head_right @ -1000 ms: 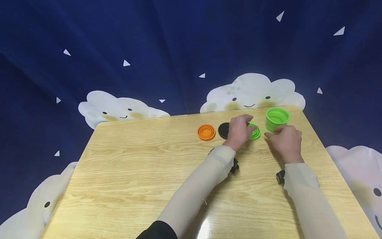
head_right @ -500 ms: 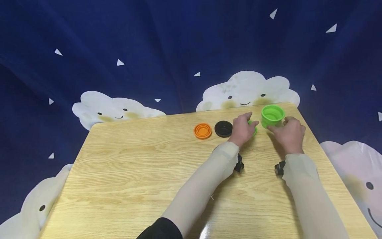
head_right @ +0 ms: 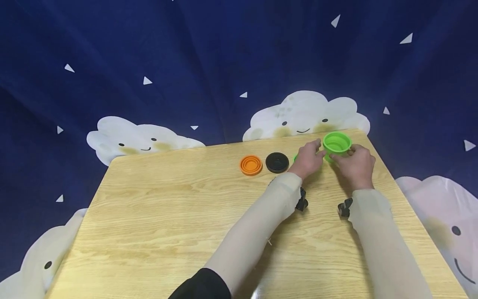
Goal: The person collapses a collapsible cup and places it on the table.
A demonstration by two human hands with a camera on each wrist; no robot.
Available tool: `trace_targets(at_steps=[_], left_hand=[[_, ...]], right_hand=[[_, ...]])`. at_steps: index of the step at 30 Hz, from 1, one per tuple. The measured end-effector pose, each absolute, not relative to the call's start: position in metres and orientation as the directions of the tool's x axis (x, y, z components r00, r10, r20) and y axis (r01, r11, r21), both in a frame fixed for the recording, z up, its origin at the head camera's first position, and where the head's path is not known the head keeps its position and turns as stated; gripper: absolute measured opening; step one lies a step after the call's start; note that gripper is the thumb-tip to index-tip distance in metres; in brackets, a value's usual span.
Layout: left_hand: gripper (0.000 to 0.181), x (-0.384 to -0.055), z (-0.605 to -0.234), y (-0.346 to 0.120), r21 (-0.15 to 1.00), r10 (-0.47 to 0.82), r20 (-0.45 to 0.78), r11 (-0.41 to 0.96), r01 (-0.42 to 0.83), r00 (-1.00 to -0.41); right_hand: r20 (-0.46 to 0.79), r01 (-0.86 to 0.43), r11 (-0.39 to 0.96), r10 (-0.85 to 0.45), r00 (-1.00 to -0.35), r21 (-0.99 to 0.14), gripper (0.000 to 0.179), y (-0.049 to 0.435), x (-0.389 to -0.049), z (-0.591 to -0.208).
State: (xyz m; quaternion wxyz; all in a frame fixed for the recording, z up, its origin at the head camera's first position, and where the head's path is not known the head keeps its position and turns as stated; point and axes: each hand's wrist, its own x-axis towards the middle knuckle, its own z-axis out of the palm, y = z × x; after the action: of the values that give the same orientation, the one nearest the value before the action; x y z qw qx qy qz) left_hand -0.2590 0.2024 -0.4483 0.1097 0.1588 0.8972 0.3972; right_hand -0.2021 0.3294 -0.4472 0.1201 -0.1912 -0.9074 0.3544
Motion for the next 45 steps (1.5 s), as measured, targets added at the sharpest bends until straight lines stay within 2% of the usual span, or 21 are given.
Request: trace_targets(at_steps=[8,14,21,29,35,40,45], left_hand=[[0.036,-0.260,-0.446,0.204,0.772,0.391,0.002,0.584,0.250,-0.920],[0.037,-0.260,-0.441,0.203,0.796,0.346,0.079,0.542,0.268,-0.935],[0.044,-0.263,-0.438,0.197,0.872,0.311,0.133,0.415,0.260,-0.941],[0.040,-0.267,-0.434,0.176,0.915,0.311,0.184,0.292,0.278,-0.932],[0.040,-0.267,-0.431,0.151,0.941,0.361,0.202,0.187,0.283,-0.910],[0.044,-0.268,-0.424,0.124,0.921,0.409,0.217,0.215,0.325,-0.886],[0.045,-0.268,-0.418,0.098,0.896,0.423,0.258,0.231,0.378,-0.869]], right_hand=[[0.093,0.258,0.670,0.440,-0.893,-0.697,0.063,0.327,-0.205,-0.448],[0.112,0.218,0.651,0.426,-0.898,-0.727,0.065,0.328,-0.204,-0.444],[0.127,0.154,0.602,0.399,-0.908,-0.784,0.067,0.326,-0.198,-0.436],[0.126,0.102,0.571,0.346,-0.930,-0.815,0.070,0.321,-0.191,-0.422],[0.132,0.056,0.532,0.309,-0.942,-0.845,0.067,0.308,-0.191,-0.417],[0.103,0.059,0.505,0.286,-0.953,-0.861,0.068,0.294,-0.190,-0.414],[0.118,0.010,0.484,0.233,-0.965,-0.875,0.066,0.276,-0.190,-0.410]])
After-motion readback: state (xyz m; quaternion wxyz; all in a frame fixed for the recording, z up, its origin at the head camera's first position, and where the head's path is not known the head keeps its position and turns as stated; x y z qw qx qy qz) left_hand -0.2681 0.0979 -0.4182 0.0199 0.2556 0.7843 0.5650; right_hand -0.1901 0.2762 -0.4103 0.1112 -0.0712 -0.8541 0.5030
